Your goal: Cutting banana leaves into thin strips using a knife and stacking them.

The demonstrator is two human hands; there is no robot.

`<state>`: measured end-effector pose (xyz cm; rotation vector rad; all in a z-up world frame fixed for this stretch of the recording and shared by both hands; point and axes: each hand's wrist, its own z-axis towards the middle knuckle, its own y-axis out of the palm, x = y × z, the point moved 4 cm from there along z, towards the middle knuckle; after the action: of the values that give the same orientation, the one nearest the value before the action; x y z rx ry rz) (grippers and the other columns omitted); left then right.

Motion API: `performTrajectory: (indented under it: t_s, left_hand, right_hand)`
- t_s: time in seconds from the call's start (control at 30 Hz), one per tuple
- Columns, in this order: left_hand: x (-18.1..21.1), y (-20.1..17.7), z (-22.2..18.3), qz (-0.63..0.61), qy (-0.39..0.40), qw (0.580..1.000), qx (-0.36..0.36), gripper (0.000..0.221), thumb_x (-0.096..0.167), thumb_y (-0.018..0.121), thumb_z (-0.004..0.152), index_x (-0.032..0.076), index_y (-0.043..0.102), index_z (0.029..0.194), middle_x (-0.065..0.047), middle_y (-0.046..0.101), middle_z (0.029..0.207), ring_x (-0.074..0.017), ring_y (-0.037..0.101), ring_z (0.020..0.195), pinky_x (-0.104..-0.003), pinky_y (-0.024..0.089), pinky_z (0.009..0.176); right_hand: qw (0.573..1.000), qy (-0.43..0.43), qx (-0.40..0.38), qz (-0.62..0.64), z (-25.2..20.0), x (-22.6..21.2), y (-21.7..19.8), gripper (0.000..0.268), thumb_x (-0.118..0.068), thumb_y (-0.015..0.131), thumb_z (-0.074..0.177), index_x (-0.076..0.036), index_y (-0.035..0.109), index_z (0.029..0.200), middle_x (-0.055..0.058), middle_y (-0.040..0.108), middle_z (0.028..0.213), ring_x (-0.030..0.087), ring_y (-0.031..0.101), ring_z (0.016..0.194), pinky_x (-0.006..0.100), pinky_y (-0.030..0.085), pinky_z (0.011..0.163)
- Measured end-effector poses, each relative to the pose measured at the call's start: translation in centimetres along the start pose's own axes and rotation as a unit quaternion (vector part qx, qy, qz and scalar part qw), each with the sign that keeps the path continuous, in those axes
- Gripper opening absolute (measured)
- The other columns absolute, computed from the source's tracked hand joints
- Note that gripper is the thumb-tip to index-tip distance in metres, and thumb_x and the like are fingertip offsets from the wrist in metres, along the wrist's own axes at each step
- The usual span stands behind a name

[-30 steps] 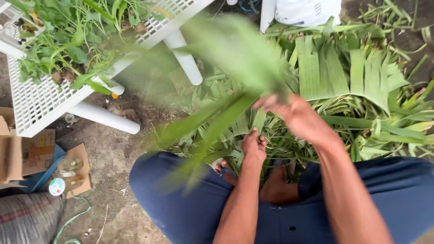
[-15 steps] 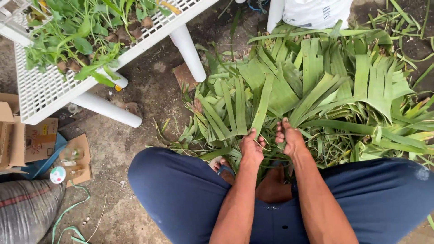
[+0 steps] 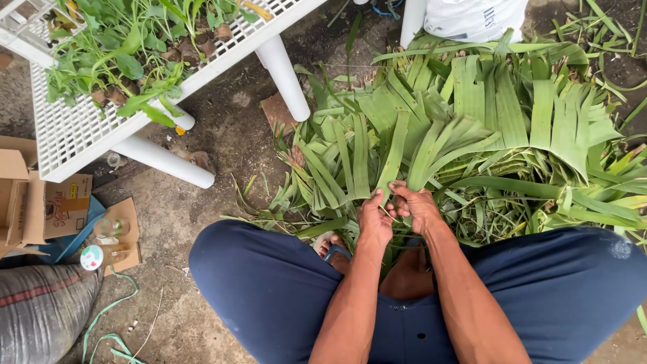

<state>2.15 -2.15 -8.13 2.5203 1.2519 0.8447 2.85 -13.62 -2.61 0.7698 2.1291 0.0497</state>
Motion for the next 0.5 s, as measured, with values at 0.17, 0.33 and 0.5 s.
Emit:
performTrajectory:
  t_s: [0.17,0.33,0.5]
  left_hand:
    - [0.4,0.2,-0.6,0.007,0.011,1.0,-0.013,0.022,0.021,0.084,0.087,0.013,0.068,0.099,-0.006,0.062,0.069,-0.0184,0.063,0.053,-0.026,0.054,0.045]
    - [0.7,0.5,-1.4,0.013,0.017,0.999,-0.024,0.022,0.022,0.085,0.087,0.013,0.069,0.1,-0.006,0.062,0.068,-0.0184,0.062,0.052,-0.026,0.053,0.045]
    - [0.4,0.5,-1.2,0.022,0.019,0.999,-0.037,0.023,0.024,0.085,0.087,0.013,0.07,0.101,-0.005,0.062,0.067,-0.0173,0.063,0.053,-0.026,0.052,0.045]
  right_hand:
    - [1.0,-0.013,0.003,-0.025,-0.2,-0.5,0.2,0.018,-0.001,0.08,0.076,0.002,0.07,0.091,0.007,0.062,0.066,0.001,0.036,0.037,0.019,0.036,0.029]
    - [0.999,-0.022,0.015,-0.035,-1.0,-1.5,1.1,0.013,-0.001,0.078,0.074,-0.001,0.069,0.083,0.003,0.051,0.052,0.003,0.033,0.034,0.021,0.037,0.029]
    - [0.998,-0.034,0.029,-0.052,-3.1,-3.5,2.4,0.01,0.0,0.075,0.075,-0.005,0.067,0.079,0.0,0.046,0.05,0.003,0.036,0.034,0.023,0.039,0.031]
